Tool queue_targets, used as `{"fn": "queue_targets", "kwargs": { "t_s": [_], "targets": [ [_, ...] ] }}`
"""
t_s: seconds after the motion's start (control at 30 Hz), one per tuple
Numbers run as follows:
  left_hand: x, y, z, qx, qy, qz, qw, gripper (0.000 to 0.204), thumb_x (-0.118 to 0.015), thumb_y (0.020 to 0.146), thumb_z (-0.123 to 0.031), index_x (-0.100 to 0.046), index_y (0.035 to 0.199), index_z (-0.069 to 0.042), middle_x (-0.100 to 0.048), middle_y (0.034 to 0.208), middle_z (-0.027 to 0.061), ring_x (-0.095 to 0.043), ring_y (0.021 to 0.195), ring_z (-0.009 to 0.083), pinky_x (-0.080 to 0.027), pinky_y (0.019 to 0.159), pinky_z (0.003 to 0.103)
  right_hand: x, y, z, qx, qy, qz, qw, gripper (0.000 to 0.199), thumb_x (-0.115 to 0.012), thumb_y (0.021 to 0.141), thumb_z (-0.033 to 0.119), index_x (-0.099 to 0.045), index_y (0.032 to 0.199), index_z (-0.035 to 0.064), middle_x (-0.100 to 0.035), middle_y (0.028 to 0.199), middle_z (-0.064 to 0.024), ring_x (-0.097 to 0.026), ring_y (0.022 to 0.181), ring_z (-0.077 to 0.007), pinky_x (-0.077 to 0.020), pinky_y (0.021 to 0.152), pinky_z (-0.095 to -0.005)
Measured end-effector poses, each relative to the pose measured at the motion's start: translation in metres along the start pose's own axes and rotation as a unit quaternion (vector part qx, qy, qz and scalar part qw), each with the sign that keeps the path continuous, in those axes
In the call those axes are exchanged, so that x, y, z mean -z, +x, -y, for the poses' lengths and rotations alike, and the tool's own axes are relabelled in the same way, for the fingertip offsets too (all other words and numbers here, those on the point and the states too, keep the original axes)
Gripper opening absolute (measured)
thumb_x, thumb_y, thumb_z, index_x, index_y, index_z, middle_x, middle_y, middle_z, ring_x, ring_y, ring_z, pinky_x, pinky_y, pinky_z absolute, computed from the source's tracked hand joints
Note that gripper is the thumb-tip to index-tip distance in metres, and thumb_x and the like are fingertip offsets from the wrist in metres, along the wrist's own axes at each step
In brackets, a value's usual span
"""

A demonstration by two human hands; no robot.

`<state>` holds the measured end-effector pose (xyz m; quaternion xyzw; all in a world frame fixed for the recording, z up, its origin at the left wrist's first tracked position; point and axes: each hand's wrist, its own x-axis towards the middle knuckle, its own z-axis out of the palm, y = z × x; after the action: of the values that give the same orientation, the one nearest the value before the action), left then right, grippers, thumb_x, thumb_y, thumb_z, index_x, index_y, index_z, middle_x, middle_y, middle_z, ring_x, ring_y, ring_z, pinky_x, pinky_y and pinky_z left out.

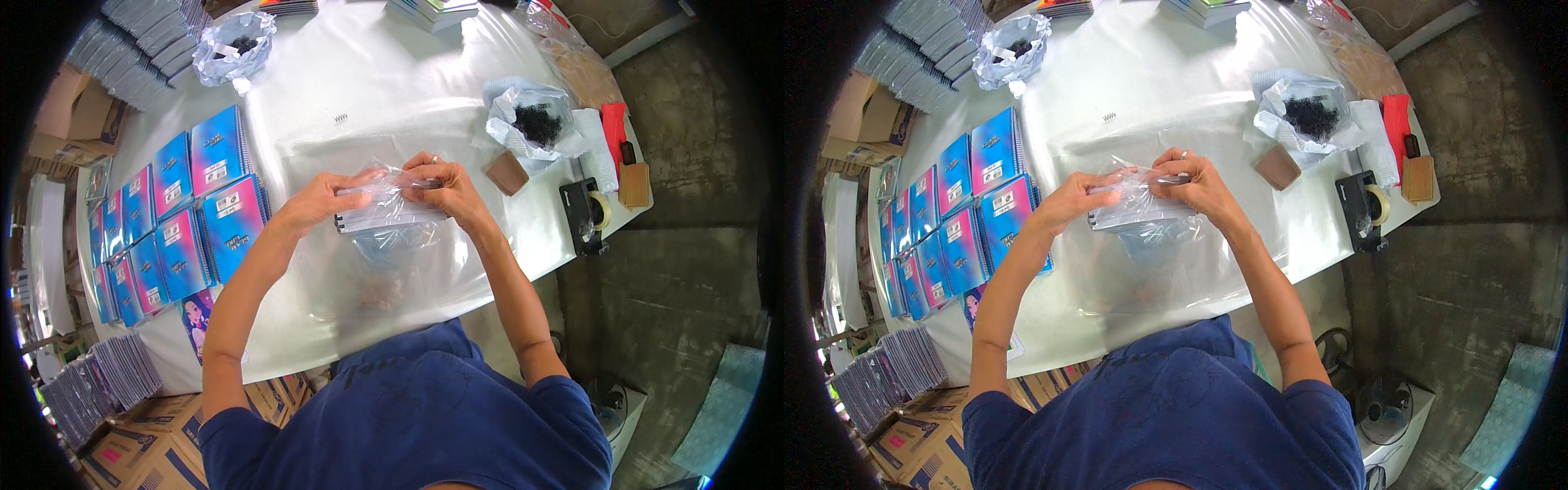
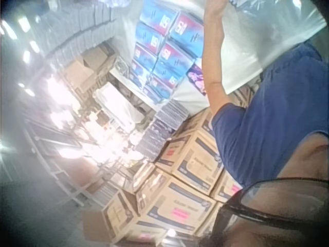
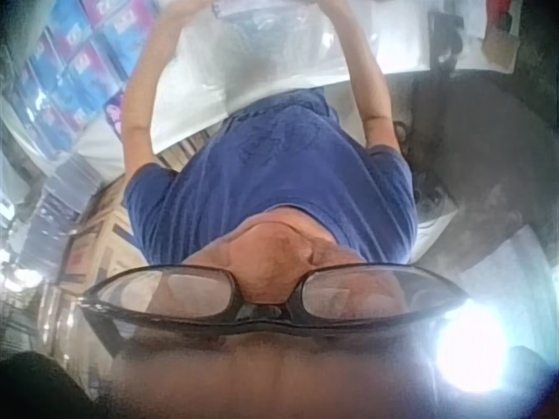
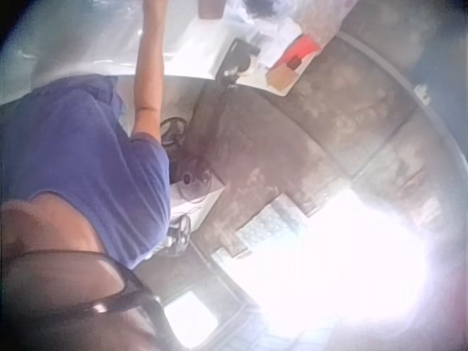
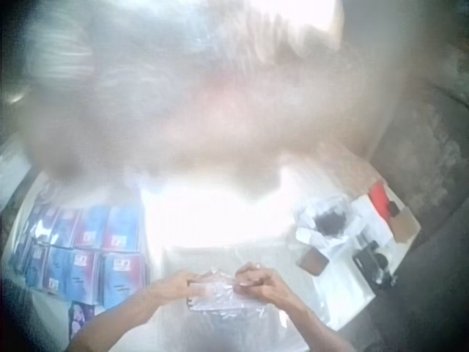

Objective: The person stacks spiral notebooks and places them into plastic bags, sealing the bags with adhesive tape.

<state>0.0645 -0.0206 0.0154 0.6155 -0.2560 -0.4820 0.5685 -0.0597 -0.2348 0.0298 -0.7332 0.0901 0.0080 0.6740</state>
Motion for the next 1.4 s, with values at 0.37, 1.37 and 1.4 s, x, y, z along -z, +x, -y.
{"fn": "queue_targets", "kwargs": {
  "t_s": [0.37,1.37,1.4],
  "targets": [
    [-0.002,0.003,0.005,0.025,0.075,-0.048,0.996,0.036,-0.065,0.088,-0.023,-0.066,0.112,0.004,-0.068,0.102,0.0093,-0.059,0.095,0.0127,-0.044,0.086,0.028,-0.001,-0.003,-0.002,0.063,-0.106,-0.008,0.992,0.031,-0.083,0.066,0.02,-0.075,0.094,0.0089,-0.063,0.101,-0.0024,-0.051,0.096,-0.0198,-0.0414,0.087,-0.0346],
    [-0.027,-0.036,-0.003,-0.261,0.684,-0.055,0.679,0.069,-0.074,0.075,-0.024,-0.046,0.134,-0.048,-0.031,0.152,-0.0006,-0.028,0.138,0.0386,-0.026,0.11,0.056,-0.08,-0.082,-0.006,-0.107,0.027,-0.172,0.979,0.03,-0.065,0.091,0.025,-0.064,0.082,-0.0033,-0.062,0.067,-0.0091,-0.057,0.056,-0.012,-0.0445,0.052,-0.0254],
    [-0.027,-0.037,-0.002,-0.262,0.683,-0.058,0.679,0.069,-0.074,0.075,-0.024,-0.047,0.134,-0.047,-0.031,0.152,0.0001,-0.028,0.138,0.039,-0.027,0.11,0.056,-0.087,-0.075,-0.008,-0.116,0.08,-0.171,0.975,0.03,-0.063,0.092,0.025,-0.064,0.082,-0.0029,-0.063,0.07,-0.0088,-0.057,0.058,-0.0122,-0.0448,0.054,-0.0253]
  ]
}}
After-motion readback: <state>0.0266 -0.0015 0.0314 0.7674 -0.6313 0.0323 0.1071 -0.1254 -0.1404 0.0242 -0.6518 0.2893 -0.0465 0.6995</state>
